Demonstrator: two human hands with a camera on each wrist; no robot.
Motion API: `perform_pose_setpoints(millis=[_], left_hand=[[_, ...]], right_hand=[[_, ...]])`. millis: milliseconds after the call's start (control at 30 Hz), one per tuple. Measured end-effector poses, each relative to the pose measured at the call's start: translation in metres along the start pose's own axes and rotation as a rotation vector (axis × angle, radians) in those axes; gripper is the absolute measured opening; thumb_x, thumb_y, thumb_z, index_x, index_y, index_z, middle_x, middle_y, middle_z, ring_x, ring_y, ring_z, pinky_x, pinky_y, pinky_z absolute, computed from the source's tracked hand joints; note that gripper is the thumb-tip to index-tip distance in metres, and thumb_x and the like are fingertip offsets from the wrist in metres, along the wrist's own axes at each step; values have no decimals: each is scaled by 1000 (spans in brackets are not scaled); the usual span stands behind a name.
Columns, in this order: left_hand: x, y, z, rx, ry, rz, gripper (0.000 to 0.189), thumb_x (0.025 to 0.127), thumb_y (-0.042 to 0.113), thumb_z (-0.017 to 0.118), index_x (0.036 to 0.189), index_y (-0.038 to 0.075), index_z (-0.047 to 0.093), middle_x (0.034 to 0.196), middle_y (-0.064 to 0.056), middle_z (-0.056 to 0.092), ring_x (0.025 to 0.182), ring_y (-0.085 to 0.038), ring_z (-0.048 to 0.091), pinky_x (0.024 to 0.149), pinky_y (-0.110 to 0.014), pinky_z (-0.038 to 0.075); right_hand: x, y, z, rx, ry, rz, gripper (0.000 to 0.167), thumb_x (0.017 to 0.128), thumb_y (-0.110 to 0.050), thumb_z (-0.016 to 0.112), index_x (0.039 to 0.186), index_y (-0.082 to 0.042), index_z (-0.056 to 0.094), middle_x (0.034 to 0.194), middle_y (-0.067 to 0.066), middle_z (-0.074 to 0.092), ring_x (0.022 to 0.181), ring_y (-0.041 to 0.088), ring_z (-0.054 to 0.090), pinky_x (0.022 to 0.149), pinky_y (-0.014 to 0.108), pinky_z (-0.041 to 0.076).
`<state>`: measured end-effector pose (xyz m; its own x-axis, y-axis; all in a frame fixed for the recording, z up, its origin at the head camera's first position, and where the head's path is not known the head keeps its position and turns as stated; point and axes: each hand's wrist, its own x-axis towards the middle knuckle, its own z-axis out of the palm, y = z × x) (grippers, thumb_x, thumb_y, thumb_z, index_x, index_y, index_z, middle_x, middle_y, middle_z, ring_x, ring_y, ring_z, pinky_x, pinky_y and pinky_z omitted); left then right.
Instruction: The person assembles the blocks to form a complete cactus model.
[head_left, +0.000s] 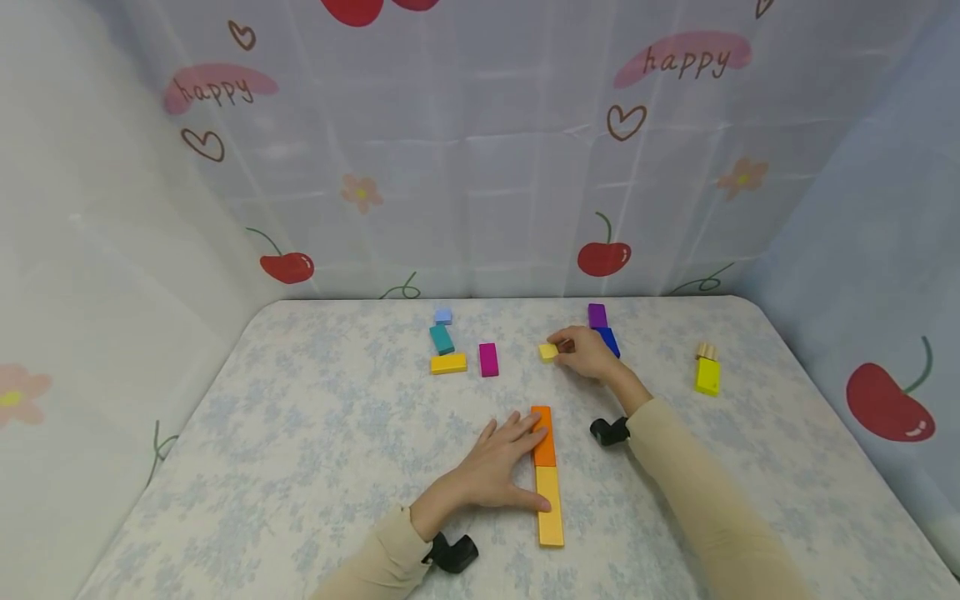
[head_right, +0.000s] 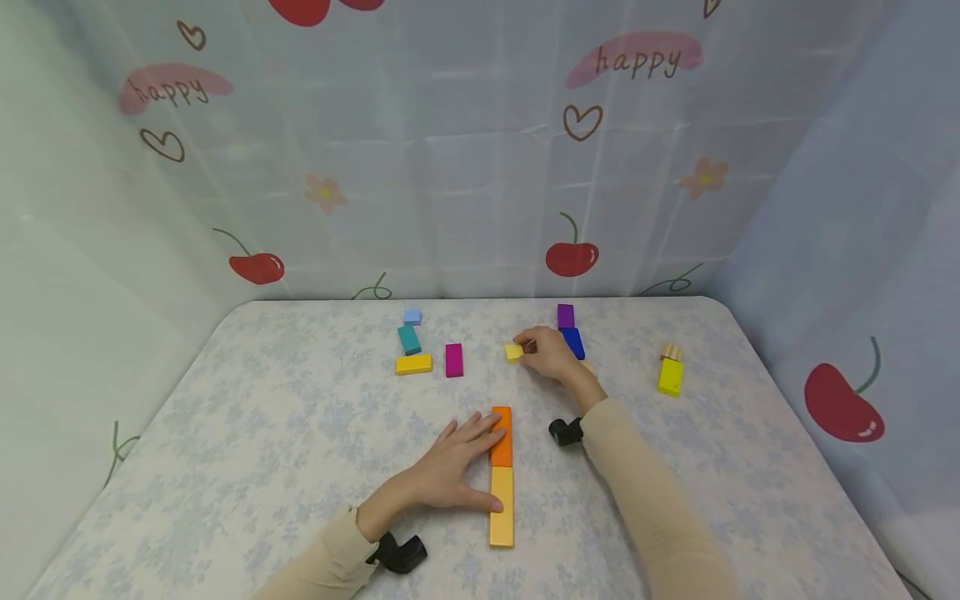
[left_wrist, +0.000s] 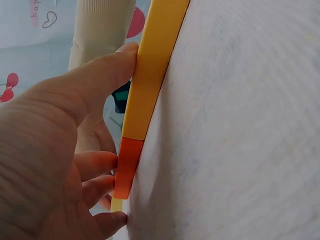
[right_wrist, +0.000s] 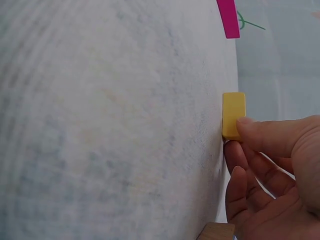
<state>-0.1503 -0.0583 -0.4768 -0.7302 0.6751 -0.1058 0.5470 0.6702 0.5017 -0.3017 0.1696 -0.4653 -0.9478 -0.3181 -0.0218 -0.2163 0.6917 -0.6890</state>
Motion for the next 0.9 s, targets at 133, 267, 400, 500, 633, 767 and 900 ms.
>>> perform_pose_setpoints(millis=[133,267,400,500,633,767,900], left_hand=[[0,1,-1,3,0,-5,97,77,61,74,154,17,33,164,1,17,153,-28,11,120,-60,11],[-1,2,-2,3,0,-10,97,77,60,74,154,17,34,164,1,17,153,-28,11,120,-60,11],[-1,3,-2,-1,-3,-14,97,77,60,74,154,18,34,164,2,17,153,-27,11,120,-59,10],[-1,3,-2,-6,-6,-17,97,77,60,74,154,18,34,165,2,17,153,-27,10,120,-59,10],[-1,2,-2,-9,-7,-20,97,77,60,74,154,18,33,165,2,17,153,-27,10,120,-59,9],[-1,2,-1,-7,-4,-17,97,77,61,74,154,17,33,165,2,16,153,-27,10,121,-59,9],[-1,1,-1,2,-1,-13,98,77,62,73,154,17,33,165,2,16,153,-27,10,120,-59,9]], right_hand=[[0,1,1,-14,14,-17,33,89,-4,68,121,1,66,119,20,64,106,33,62,92,46,52],[-2,-1,2,-24,24,-19,31,89,-5,69,119,0,67,115,18,66,102,30,62,91,44,53],[-9,-7,1,-14,29,-34,28,88,-6,71,115,0,69,111,17,67,96,27,63,86,42,55],[-16,-11,2,0,24,-57,26,87,-7,73,111,0,70,107,16,68,91,25,63,83,40,56],[-25,-15,4,13,4,-78,25,85,-8,75,109,-2,71,103,12,70,87,21,62,81,37,57],[-35,-16,7,29,-42,-95,25,84,-9,76,108,-3,71,101,10,70,86,18,62,81,36,57],[-42,-17,9,31,-81,-111,25,83,-11,77,107,-4,71,98,8,70,84,17,61,81,36,57]])
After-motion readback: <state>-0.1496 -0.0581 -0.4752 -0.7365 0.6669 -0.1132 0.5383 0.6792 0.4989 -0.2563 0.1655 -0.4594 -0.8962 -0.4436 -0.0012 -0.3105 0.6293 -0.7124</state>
